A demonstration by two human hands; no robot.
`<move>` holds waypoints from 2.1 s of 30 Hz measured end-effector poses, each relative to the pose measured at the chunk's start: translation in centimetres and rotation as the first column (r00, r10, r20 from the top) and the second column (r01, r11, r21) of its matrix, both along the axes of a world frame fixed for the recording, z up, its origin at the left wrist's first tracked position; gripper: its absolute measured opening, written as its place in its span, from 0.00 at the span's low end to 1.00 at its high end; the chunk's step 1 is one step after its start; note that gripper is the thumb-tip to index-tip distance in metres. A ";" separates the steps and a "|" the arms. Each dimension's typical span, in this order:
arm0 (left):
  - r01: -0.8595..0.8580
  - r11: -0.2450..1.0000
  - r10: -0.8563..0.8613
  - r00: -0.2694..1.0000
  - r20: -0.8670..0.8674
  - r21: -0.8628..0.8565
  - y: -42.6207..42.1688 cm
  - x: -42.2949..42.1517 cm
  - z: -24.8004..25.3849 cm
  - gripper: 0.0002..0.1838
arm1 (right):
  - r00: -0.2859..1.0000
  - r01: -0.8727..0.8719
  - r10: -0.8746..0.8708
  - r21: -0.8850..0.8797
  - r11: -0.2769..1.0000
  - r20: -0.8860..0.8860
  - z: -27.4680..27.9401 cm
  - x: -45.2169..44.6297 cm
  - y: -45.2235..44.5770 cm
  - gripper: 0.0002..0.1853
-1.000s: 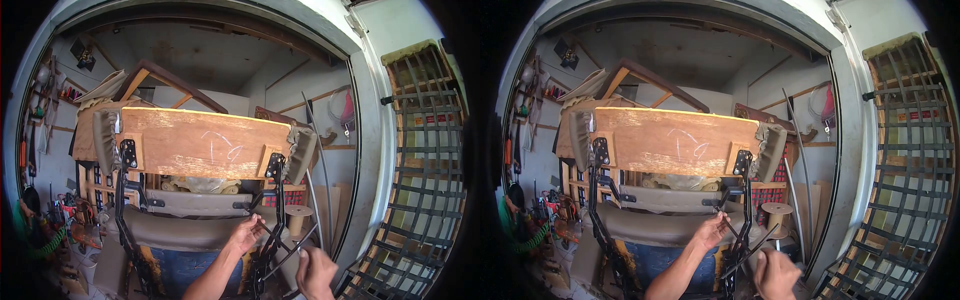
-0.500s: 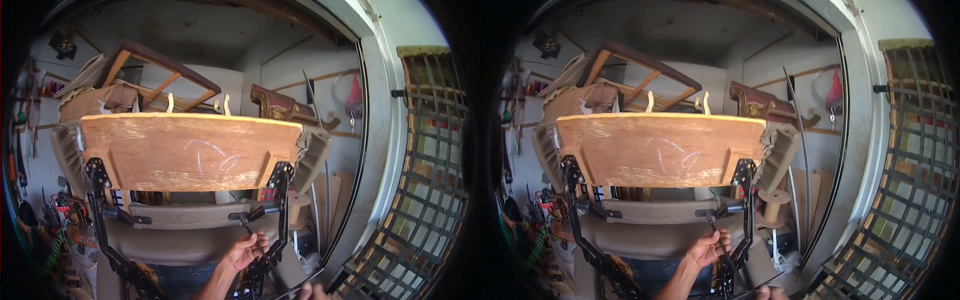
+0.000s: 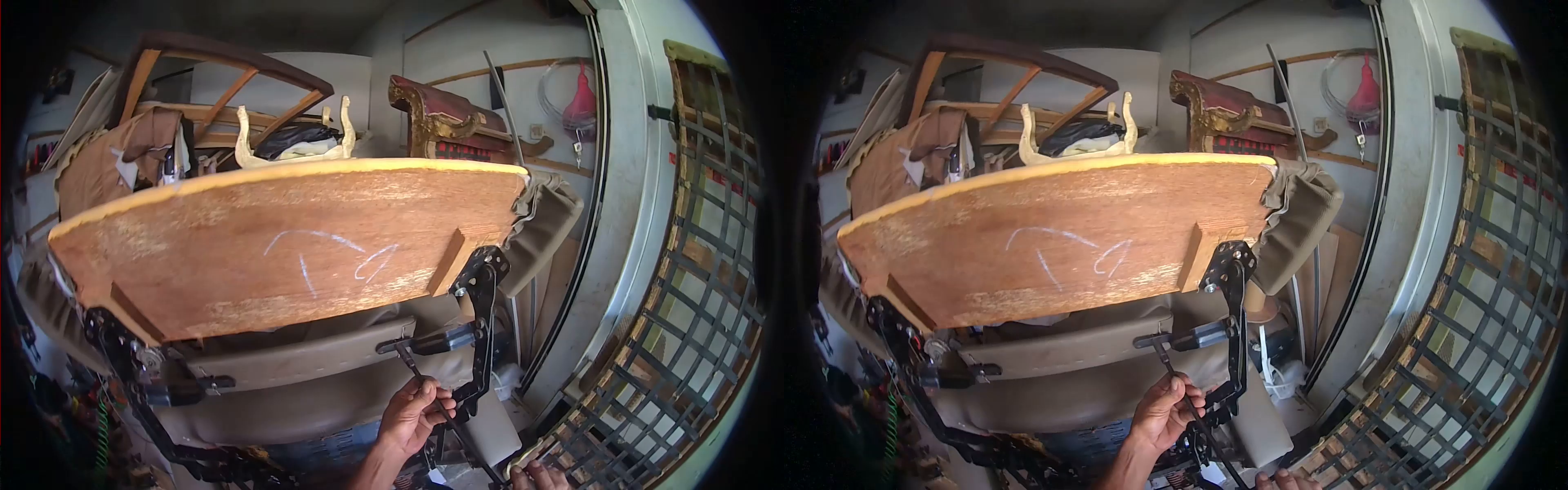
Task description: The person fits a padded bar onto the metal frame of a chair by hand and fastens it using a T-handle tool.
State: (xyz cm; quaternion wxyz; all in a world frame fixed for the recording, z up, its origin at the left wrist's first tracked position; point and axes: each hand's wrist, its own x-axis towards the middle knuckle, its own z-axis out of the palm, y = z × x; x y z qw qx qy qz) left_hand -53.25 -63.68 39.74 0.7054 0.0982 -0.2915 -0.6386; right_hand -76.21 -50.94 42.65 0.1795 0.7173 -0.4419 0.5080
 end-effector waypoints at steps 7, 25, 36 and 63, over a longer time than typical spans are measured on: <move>0.032 0.999 -0.033 0.999 -0.024 -0.033 -0.6 1.2 1.2 0.09 | 0.966 -0.017 -0.050 0.255 0.967 0.255 -1.3 -0.2 0.0 0.16; -0.305 0.382 0.821 -0.323 0.472 -0.873 3.3 2.8 9.9 0.12 | 0.995 0.061 0.027 0.824 0.563 -0.091 3.5 6.5 -2.8 0.18; -0.256 0.895 0.074 -0.723 0.687 -0.366 -1.6 11.3 14.8 0.40 | 0.835 -0.501 0.290 0.427 0.753 0.469 0.3 18.2 -13.8 0.08; -0.136 0.950 0.116 -0.680 0.724 -0.280 -3.1 10.8 14.7 0.22 | 0.877 -0.395 0.267 0.282 0.875 0.399 -0.9 21.8 -17.7 0.11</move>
